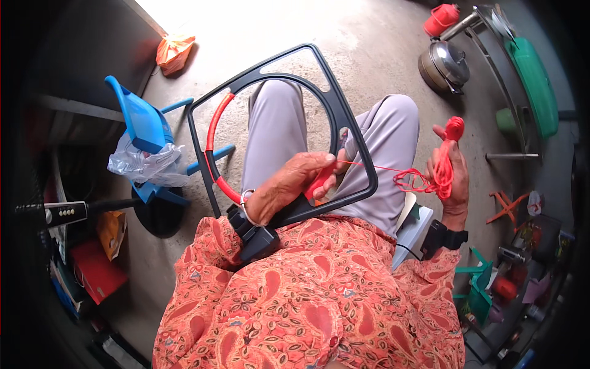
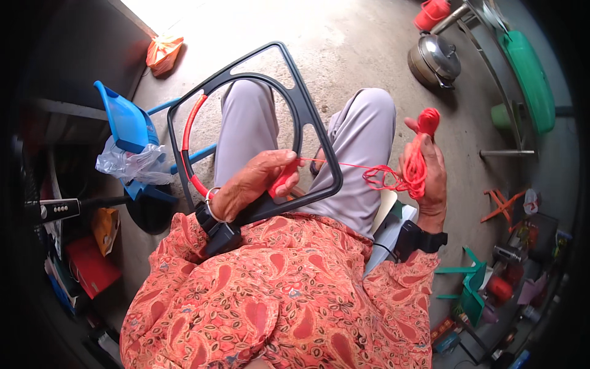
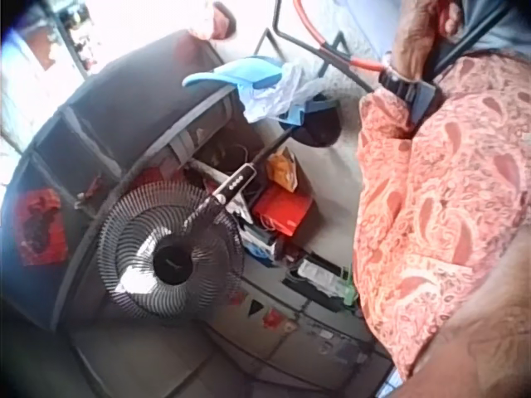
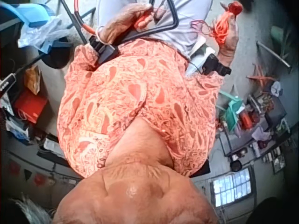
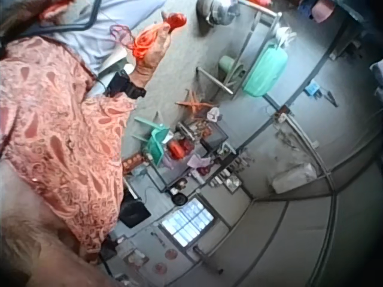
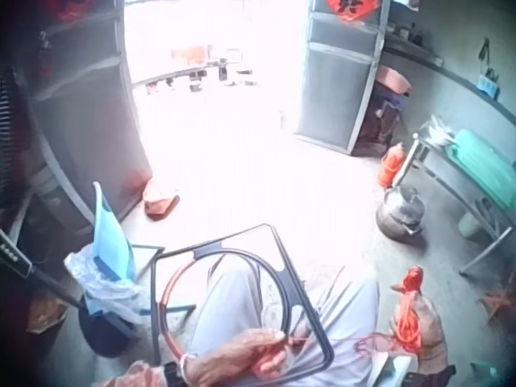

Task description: Weaving red plastic rope onto a black plastic chair seat frame while sitting on a chair.

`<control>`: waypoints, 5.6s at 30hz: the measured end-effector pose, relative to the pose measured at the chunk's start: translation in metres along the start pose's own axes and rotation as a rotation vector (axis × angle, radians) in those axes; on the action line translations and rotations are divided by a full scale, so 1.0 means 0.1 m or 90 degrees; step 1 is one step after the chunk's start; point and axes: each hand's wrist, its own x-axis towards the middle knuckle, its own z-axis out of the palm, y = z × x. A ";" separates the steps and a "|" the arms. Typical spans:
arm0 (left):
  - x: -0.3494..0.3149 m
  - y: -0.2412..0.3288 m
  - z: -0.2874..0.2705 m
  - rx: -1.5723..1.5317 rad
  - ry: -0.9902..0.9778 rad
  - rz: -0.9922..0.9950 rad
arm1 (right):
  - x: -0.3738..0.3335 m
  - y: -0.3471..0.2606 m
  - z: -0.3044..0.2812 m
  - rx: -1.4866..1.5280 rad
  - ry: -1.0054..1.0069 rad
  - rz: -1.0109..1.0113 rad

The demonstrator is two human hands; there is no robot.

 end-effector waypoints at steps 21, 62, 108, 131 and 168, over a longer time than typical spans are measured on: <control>-0.11 0.03 0.09 0.133 0.135 0.006 | 0.17 0.81 0.64 -0.194 -0.278 0.205; 0.07 -0.14 0.03 0.227 0.202 0.022 | 0.24 0.66 1.04 -0.295 -0.051 -0.300; 0.12 -0.25 0.12 0.366 0.263 0.105 | 1.11 0.24 1.73 -0.688 -0.308 -0.745; -0.42 0.02 0.24 0.420 0.207 0.083 | 0.97 0.41 1.99 -0.892 -0.756 -0.396; -0.69 0.44 -0.39 0.000 0.192 0.178 | 0.38 0.63 1.31 -0.168 -0.288 -0.089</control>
